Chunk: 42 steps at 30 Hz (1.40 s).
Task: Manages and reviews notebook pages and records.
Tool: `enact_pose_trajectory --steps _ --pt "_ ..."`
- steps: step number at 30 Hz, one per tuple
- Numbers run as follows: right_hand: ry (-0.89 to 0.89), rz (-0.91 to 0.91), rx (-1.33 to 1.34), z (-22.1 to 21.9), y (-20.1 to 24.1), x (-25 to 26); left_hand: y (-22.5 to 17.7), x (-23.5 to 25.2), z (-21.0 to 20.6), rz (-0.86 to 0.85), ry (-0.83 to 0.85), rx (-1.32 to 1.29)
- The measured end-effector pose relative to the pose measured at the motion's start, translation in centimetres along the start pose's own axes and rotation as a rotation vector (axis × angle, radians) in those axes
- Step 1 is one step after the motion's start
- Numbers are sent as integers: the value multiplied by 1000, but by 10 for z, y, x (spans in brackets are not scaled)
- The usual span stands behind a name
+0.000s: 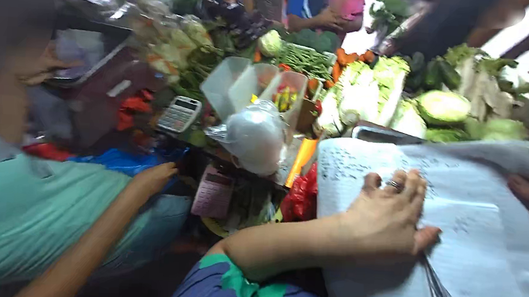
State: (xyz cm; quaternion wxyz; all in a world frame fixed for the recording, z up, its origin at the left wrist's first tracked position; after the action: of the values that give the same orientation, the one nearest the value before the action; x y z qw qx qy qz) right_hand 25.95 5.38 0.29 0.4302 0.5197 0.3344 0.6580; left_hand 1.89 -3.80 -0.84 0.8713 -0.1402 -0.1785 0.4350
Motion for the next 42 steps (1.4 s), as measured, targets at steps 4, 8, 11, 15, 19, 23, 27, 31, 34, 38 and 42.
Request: enact_pose_trajectory --steps 4,8,11,15,19,23,27,31,34,38,42 --pt "1 -115 -21 1 5 -4 0 2 1 15 57 24" --pt "9 -142 -1 0 6 -6 0 1 0 14 77 29" --pt "4 -155 18 0 7 -6 1 1 -1 13 75 34" --pt "-2 -147 9 0 6 -6 1 1 2 19 109 29" --pt "-7 -152 18 -1 7 -7 1 1 3 22 122 25" --pt "-1 -142 23 -1 8 -6 1 0 2 20 107 34" --pt "-9 -144 14 -1 8 -6 0 0 2 22 114 40" --pt "-5 -140 20 0 6 -6 0 0 3 24 123 33" --pt "-6 -147 22 -1 7 -6 0 0 2 23 120 40" --pt "-6 -147 23 -1 8 -6 0 0 1 21 102 43" --pt "-9 -154 19 -1 7 -7 0 0 2 24 116 46"
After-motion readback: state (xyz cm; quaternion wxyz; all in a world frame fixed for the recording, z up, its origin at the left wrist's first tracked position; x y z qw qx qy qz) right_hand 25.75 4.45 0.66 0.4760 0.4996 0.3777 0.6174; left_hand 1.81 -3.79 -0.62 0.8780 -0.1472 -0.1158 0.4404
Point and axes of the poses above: each hand's wrist, its own x-axis towards the middle knuckle, its own z-axis out of the back of the hand, y = z × x, the point moved 2 cm from there along x, towards the middle knuckle, and after that the axes turned 6 degrees about -z, right-handed, at the moved point
